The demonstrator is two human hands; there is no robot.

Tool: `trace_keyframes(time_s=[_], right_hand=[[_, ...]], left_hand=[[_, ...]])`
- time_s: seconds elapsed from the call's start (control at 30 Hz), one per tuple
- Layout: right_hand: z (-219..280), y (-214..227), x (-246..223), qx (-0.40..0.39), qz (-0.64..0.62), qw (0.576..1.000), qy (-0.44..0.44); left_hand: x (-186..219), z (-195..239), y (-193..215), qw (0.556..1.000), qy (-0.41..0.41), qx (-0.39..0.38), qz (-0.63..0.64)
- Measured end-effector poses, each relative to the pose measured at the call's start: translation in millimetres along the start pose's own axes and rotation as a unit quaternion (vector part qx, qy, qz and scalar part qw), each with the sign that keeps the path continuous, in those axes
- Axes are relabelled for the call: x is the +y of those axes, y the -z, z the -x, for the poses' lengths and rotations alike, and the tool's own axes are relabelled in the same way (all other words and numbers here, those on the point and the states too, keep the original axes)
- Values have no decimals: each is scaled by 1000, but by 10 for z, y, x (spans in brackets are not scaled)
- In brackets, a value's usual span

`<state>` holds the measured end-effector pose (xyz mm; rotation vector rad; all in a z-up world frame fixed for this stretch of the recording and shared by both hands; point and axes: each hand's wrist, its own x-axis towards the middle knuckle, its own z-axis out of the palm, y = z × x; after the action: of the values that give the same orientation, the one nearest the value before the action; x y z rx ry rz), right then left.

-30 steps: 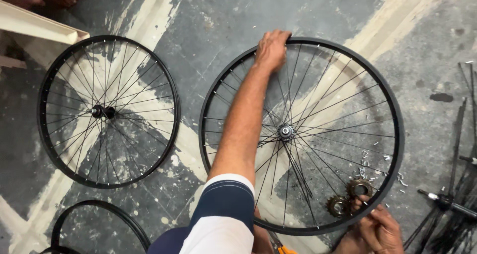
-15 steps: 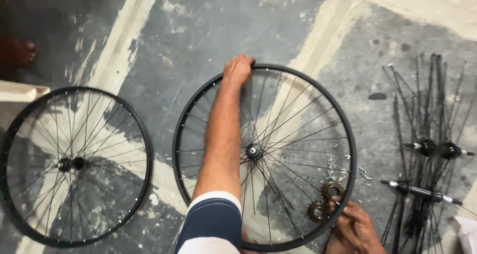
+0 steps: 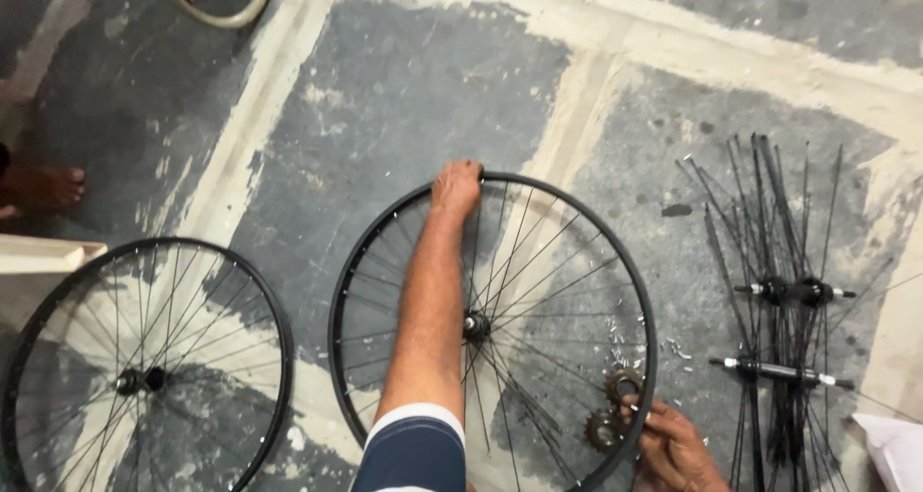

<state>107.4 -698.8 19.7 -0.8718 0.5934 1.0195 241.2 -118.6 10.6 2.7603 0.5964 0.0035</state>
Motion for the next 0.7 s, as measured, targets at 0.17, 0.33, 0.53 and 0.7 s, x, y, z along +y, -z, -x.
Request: trace_keyframes(time_s=[0.17,0.33,0.53,0.7], right_hand=[[-13,2,-3,-48,4,999,5],[-42,72,15,-29,7,1000,3],[-12,160,36,7,26,1000,2],[15,170,31,-1,14,1000,1]], left_hand=[[234,-120,-143,1000,-14,-2,5],[138,-195,-144,999,-47,-1,12],[133,-114,140,996,-66,-26,47],[362,-63,216,993,-56,-39,92]])
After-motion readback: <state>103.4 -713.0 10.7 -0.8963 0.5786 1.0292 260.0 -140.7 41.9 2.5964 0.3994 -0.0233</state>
